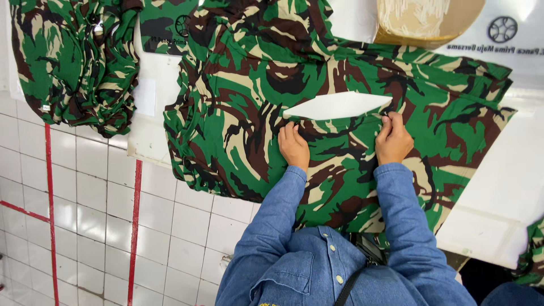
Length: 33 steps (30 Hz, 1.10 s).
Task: The person folds camouflage shirts, places a white paper insert inside the collar area, and slides the folded garments into plastic packaging.
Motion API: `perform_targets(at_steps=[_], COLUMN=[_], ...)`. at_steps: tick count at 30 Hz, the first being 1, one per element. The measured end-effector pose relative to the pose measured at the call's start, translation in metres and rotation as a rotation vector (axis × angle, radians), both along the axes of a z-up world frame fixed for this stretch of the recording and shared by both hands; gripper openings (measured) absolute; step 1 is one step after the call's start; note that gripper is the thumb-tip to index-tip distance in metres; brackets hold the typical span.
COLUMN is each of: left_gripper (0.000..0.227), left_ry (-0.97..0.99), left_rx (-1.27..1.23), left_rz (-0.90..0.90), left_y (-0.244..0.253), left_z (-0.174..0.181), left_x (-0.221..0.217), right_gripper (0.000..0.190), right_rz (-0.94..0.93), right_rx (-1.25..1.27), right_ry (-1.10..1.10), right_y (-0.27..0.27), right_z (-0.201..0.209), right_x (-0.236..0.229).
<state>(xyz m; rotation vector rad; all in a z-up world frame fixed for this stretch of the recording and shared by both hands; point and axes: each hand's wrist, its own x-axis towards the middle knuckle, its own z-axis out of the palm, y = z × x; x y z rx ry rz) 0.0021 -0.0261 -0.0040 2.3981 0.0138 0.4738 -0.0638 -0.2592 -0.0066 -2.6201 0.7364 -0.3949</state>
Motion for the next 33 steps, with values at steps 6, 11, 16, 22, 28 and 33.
perform_targets(at_steps=[6, 11, 16, 22, 28, 33], left_gripper=[0.017, 0.012, 0.022, 0.030, 0.023, 0.017], left_ry=[0.090, 0.206, 0.395, 0.322, 0.367, 0.341], left_rx=[0.034, 0.019, -0.136, -0.236, -0.247, -0.220], left_rz=[0.017, -0.132, -0.234, -0.268, -0.287, -0.304], left_y=[0.005, 0.018, 0.025, 0.026, 0.030, 0.032], left_z=[0.000, -0.001, 0.006, 0.013, 0.019, 0.014], left_x=[0.006, 0.016, 0.026, 0.028, 0.032, 0.040], right_gripper=[0.017, 0.026, 0.007, 0.031, 0.012, 0.021], right_rz=[-0.111, 0.041, 0.265, 0.096, 0.229, 0.260], right_rx=[-0.159, -0.036, 0.091, 0.000, -0.259, 0.368], right_ry=[0.122, 0.128, -0.083, 0.335, 0.134, -0.303], right_y=[0.004, -0.074, -0.119, -0.096, -0.110, -0.086], right_z=[-0.005, 0.041, 0.079, 0.062, 0.042, 0.084], right_x=[0.004, 0.079, 0.237, 0.301, 0.288, 0.228])
